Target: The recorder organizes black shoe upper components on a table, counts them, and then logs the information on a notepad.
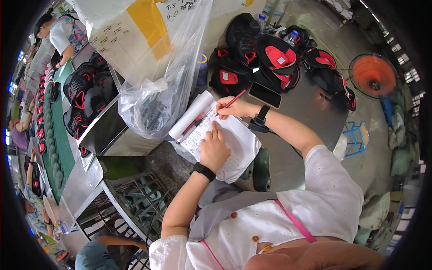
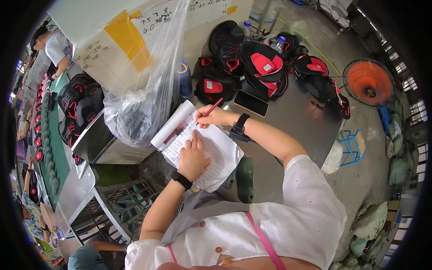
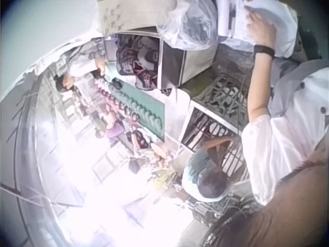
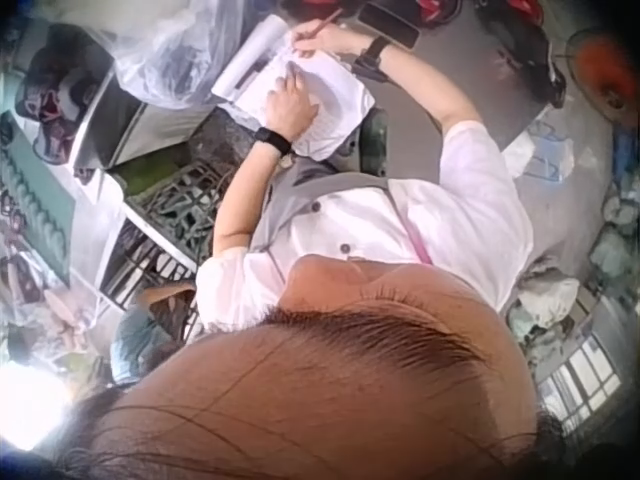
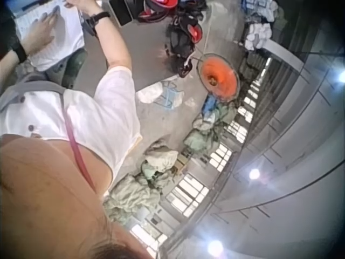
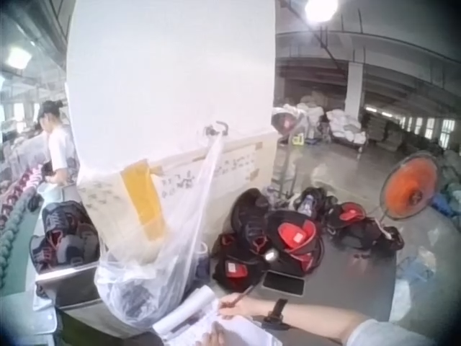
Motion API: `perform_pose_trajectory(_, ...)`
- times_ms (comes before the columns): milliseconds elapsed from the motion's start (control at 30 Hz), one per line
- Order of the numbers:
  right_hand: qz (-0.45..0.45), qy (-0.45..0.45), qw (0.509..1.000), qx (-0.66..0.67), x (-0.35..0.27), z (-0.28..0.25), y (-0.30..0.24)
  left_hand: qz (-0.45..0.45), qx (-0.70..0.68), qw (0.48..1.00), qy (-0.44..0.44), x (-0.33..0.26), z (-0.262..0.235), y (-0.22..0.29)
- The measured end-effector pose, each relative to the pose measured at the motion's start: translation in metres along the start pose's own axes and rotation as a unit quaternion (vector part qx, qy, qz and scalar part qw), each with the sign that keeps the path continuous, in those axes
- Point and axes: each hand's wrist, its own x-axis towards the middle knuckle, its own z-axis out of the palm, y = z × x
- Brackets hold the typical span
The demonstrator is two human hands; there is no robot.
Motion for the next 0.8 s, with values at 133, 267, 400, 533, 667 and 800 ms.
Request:
perform_pose_trajectory(133, 0.004, -0.001, 1.000, -0.007, 0.000, 0.002, 0.000, -0.004, -0.012, 0.999, -0.037, 0.003, -0.005, -0.001)
perform_pose_trajectory(267, -0.017, 0.002, 0.997, -0.071, -0.001, 0.004, 0.001, -0.018, 0.015, 1.000, 0.015, -0.006, 0.016, 0.005)
perform_pose_trajectory(400, -0.009, 0.012, 0.984, -0.176, -0.003, 0.016, -0.013, -0.025, 0.008, 0.999, 0.026, -0.007, 0.017, 0.005)
perform_pose_trajectory(533, -0.009, 0.023, 0.986, -0.163, 0.002, 0.024, -0.011, -0.029, -0.002, 0.999, 0.028, -0.007, 0.014, 0.003)
perform_pose_trajectory(667, 0.000, 0.041, 0.988, -0.147, 0.003, 0.027, -0.012, -0.021, 0.007, 0.999, 0.034, -0.008, 0.014, 0.003)
perform_pose_trajectory(800, -0.029, 0.092, 0.986, -0.134, 0.003, 0.036, 0.001, -0.017, 0.007, 0.999, 0.050, -0.008, 0.015, 0.001)
